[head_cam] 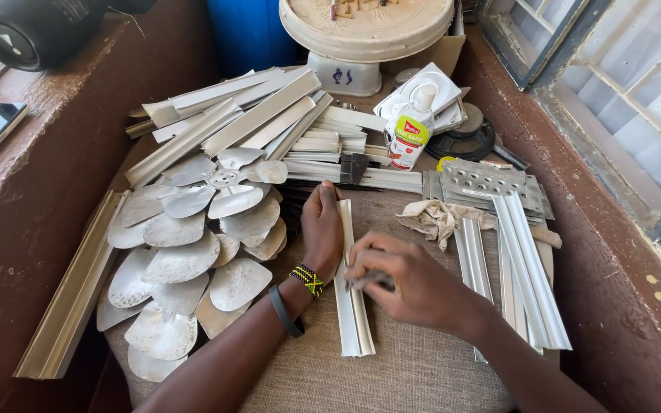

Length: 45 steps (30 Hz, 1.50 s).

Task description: A person is cleaning various metal parts, specifically aluminum extrusions and fan blades, using a cloth and a liquid cleaning agent.

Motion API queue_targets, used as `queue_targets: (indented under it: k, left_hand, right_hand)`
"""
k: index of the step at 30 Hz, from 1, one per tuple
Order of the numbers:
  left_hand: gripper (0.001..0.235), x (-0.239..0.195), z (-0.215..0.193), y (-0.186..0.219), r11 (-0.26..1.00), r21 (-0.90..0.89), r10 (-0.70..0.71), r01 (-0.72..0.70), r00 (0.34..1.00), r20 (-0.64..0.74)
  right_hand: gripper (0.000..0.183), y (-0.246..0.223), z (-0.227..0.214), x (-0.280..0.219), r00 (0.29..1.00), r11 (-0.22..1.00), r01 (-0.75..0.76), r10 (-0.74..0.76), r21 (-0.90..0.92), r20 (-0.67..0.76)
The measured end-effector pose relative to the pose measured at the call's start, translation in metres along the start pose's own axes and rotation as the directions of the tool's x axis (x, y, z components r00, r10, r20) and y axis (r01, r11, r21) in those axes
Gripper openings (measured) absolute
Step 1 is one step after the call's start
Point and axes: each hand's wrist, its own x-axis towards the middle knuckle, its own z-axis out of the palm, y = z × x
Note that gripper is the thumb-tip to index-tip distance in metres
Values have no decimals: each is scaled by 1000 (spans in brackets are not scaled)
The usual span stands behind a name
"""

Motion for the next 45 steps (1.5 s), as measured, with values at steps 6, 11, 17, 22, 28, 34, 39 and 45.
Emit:
queue_targets:
  k: [6,11,17,22,28,34,39,45]
  left_hand:
    - [40,-5,5,6,1000,18,7,-7,1000,17]
    - [40,-2,6,9,999,-35,14,-15,1000,-19]
    - [43,3,-4,22,989,-71,129,-131,991,-26]
    - [45,-5,2,28,983,-96,158,-156,987,15]
    - [44,-2,-3,28,983,-67,174,-172,985,18]
    - [45,-3,4,23,977,-111,184,-180,983,22]
    - [41,-13,8,30,949,-314,27,14,991,128]
    - [40,-4,4,35,949,-306,-68,70,998,18]
  right_hand:
    - [8,-2,-17,3,1000,995,12,-13,96,10]
    - [10,2,-17,6,988,987,45,-21,156,-154]
    - [7,-2,-14,1,983,956,54,-101,288,151]
    - [3,14,-21,15,992,961,85,-56,265,-114]
    - [5,-6,-20,4,980,951,93,-140,295,144]
    - [17,-6,-32,10,982,958,56,-103,281,157]
    - [9,-22,-47,25,970,996,74,-61,46,-235]
    - [17,-32,-12,-13,980,990,93,-109,102,169]
